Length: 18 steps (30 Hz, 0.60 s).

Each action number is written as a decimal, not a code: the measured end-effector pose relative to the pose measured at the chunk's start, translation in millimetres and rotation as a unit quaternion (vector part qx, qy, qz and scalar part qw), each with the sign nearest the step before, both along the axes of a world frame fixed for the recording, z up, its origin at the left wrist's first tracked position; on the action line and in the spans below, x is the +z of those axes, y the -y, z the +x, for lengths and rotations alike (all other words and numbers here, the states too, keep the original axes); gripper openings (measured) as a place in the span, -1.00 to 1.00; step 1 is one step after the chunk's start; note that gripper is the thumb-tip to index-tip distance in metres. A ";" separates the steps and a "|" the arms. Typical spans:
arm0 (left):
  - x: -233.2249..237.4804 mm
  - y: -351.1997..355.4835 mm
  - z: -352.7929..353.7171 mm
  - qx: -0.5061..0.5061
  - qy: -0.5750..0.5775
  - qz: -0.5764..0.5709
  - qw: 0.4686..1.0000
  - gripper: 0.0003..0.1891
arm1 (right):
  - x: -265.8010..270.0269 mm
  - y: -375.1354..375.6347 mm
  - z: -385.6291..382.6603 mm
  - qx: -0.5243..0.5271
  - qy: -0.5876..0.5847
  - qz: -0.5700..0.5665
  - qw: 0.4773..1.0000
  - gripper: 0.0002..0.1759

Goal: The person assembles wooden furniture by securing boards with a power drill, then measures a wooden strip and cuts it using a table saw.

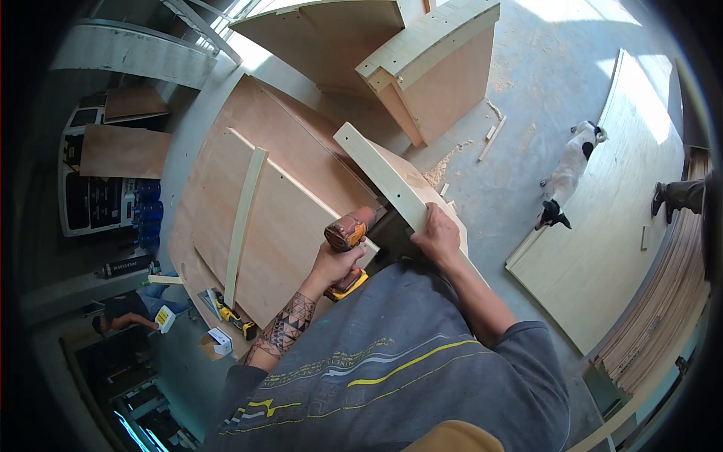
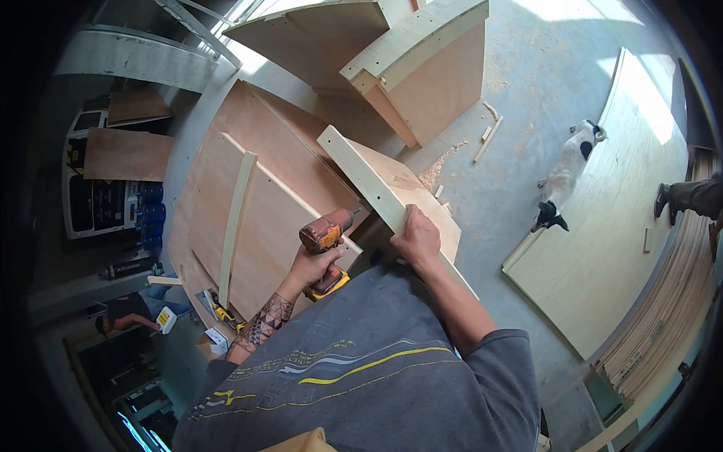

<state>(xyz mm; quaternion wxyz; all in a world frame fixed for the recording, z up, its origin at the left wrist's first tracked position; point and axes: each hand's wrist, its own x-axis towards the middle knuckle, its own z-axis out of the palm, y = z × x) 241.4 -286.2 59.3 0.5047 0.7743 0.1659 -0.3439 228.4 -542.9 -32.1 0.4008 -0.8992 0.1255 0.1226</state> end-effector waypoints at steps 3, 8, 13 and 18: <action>6.3 -24.8 -27.3 0.066 0.045 -0.028 0.996 -0.70 | 1.6 30.1 48.7 -0.004 -0.021 -0.052 0.998 -0.37; 27.7 -57.2 -69.7 0.174 0.085 0.011 0.981 -0.70 | 23.2 37.3 108.0 0.024 0.023 -0.072 0.997 -0.35; 22.7 -87.9 -113.8 0.253 0.110 0.073 0.959 -0.66 | 11.0 5.1 159.3 0.047 0.091 -0.053 0.993 -0.32; 23.5 -96.0 -159.7 0.286 0.107 0.132 0.943 -0.63 | -53.3 -35.9 199.6 0.083 0.110 0.048 0.989 -0.32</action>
